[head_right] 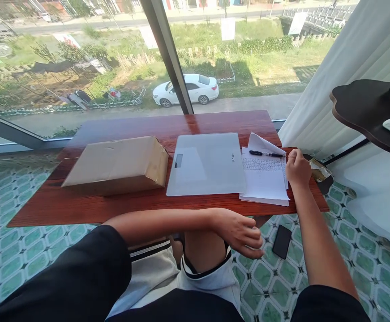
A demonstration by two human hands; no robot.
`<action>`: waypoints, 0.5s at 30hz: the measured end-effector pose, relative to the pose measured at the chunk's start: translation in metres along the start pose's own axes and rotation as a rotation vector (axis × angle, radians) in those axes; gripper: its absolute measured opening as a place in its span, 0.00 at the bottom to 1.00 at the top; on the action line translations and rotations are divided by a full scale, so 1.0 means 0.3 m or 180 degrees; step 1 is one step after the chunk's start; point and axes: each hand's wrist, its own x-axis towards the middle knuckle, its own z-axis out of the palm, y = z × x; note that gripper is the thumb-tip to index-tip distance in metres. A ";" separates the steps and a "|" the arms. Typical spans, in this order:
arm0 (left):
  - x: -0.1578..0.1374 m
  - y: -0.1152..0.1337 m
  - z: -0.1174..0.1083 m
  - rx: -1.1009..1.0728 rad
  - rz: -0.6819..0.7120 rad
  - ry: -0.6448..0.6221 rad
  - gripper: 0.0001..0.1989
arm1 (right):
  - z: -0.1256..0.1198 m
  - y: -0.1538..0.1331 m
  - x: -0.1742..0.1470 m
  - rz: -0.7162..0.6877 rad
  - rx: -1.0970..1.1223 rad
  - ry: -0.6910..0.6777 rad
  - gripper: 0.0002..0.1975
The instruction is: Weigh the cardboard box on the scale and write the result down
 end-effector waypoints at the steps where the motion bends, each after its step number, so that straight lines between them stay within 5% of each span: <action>1: -0.036 0.015 -0.021 0.0031 -0.0009 0.0029 0.21 | 0.003 0.002 0.001 0.0035 -0.0017 -0.0020 0.24; 6: -0.263 0.110 -0.157 0.0281 -0.0495 0.0093 0.16 | 0.006 0.003 0.006 0.0147 -0.0120 -0.0089 0.27; 15: -0.596 0.304 -0.377 0.1132 -0.1862 -0.0544 0.11 | -0.015 0.005 0.011 0.0073 0.0046 -0.0151 0.23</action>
